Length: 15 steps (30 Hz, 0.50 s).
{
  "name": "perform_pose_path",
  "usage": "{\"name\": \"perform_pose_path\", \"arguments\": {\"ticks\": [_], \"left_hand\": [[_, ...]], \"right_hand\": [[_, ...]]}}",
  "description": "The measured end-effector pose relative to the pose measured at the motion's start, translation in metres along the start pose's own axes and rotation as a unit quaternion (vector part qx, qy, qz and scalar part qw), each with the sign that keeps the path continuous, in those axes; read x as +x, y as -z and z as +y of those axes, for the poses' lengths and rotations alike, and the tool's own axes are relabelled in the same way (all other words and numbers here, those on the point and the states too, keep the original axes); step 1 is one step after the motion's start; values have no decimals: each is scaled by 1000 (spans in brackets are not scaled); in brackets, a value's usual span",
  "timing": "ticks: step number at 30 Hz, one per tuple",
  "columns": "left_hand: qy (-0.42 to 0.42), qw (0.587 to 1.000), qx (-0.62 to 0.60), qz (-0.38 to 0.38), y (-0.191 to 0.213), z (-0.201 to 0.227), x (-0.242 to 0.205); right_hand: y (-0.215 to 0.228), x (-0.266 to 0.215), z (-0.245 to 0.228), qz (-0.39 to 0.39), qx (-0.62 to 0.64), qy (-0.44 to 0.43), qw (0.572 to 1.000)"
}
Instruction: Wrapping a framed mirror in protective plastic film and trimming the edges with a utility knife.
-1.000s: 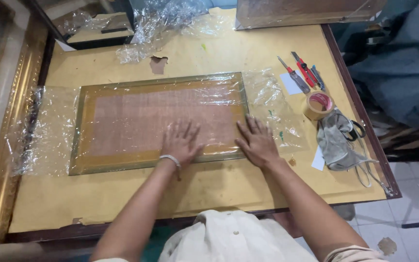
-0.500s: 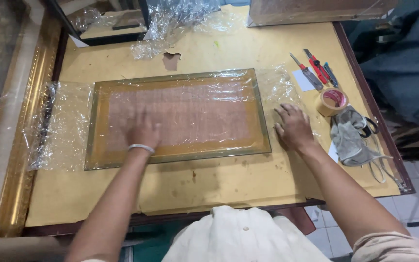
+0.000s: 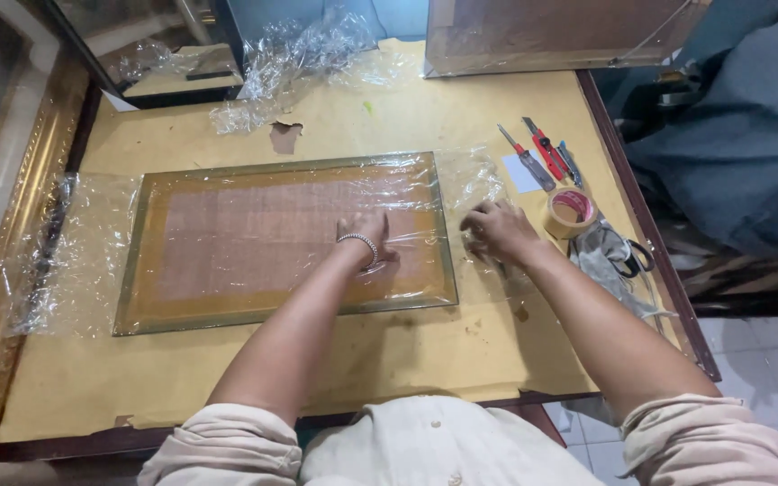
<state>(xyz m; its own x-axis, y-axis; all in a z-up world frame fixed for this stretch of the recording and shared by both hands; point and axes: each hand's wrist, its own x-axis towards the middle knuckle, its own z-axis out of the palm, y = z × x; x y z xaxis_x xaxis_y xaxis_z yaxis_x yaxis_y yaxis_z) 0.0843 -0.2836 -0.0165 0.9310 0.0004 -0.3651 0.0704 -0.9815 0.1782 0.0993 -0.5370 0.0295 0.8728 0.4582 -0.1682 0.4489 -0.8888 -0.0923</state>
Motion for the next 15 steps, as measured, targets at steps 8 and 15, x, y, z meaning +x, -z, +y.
{"name": "perform_pose_path", "arguments": {"ticks": [8, 15], "left_hand": [[-37, 997, -57, -23, 41, 12, -37], [-78, 946, -313, -26, 45, -3, -46]], "right_hand": [[20, 2, -5, -50, 135, 81, 986], [54, -6, 15, -137, 304, 1, 943]]}}
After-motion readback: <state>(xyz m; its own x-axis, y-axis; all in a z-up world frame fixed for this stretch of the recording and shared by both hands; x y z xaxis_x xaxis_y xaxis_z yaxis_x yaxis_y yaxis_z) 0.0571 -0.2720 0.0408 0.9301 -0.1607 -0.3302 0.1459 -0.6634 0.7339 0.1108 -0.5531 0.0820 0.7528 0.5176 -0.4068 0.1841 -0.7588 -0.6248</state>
